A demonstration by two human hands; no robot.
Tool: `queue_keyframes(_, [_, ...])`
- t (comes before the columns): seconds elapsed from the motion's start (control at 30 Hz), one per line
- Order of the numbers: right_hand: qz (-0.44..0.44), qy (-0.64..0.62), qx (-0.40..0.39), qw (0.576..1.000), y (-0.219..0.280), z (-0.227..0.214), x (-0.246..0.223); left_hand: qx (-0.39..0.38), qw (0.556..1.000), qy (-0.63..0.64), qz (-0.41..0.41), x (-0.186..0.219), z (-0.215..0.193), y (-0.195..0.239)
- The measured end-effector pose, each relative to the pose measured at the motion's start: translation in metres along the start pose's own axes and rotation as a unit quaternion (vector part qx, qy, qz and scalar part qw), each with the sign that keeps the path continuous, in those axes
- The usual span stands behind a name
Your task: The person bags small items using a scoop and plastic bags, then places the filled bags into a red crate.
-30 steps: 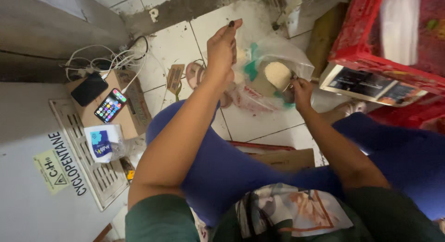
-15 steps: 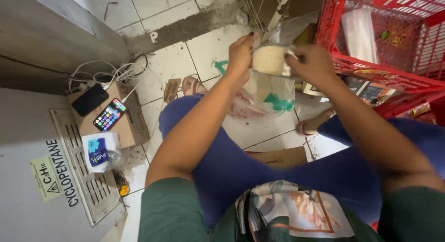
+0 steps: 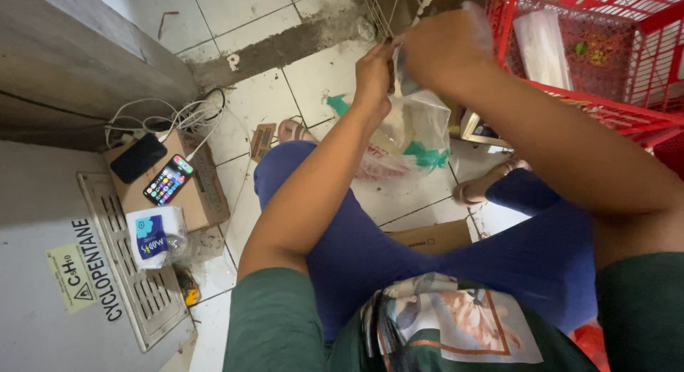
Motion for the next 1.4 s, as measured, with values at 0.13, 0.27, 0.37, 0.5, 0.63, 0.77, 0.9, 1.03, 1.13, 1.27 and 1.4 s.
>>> queue_keyframes(0.13, [0.046, -0.054, -0.004, 0.997, 0.038, 0.021, 0.045, 0.037, 0.999, 0.005, -0.001, 0.002, -0.022, -0.008])
queue_keyframes(0.27, [0.089, -0.078, -0.142, 0.983, 0.062, 0.106, 0.067, 0.058, 0.998, 0.0, 0.011, 0.011, -0.047, -0.021])
queue_keyframes(0.37, [0.042, -0.129, -0.181, 0.974, 0.061, 0.193, 0.033, 0.06, 0.998, 0.015, 0.021, 0.015, -0.06, -0.026])
queue_keyframes(0.5, [0.042, -0.223, -0.174, 0.958, 0.059, 0.279, -0.022, 0.077, 0.995, 0.027, 0.065, 0.028, -0.077, -0.026])
queue_keyframes(0.63, [0.064, -0.491, 0.013, 0.869, 0.034, 0.274, -0.036, 0.08, 0.994, 0.028, 0.068, 0.042, -0.082, -0.019])
queue_keyframes(0.77, [0.23, -0.829, -0.011, 0.51, -0.019, 0.258, -0.035, 0.086, 0.995, 0.016, 0.045, 0.046, -0.077, -0.022])
queue_keyframes(0.9, [0.231, -0.787, -0.047, 0.57, -0.065, 0.239, -0.036, 0.09, 0.995, 0.008, 0.05, 0.047, -0.08, -0.026])
queue_keyframes(1.03, [0.165, -0.784, -0.019, 0.598, -0.095, 0.242, -0.038, 0.116, 0.992, -0.025, 0.037, 0.045, -0.092, -0.032])
queue_keyframes(1.13, [0.191, -0.813, 0.006, 0.55, -0.099, 0.257, -0.028, 0.142, 0.984, -0.093, 0.061, 0.046, -0.103, -0.039])
queue_keyframes(1.27, [0.192, -0.853, 0.051, 0.483, -0.111, 0.264, -0.01, 0.175, 0.976, -0.117, 0.054, 0.043, -0.121, -0.053])
queue_keyframes(1.4, [0.183, -0.825, 0.111, 0.524, -0.142, 0.263, 0.008, 0.168, 0.977, -0.11, 0.072, 0.044, -0.134, -0.081])
Point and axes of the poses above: each hand's wrist, its own y-axis away from the middle knuckle, its own z-axis out of the palm, x = y × z, the point moved 5 cm from there along -y, towards the middle knuckle, and after that the axes turned 5 degrees about -z, right-handed, at the moved point
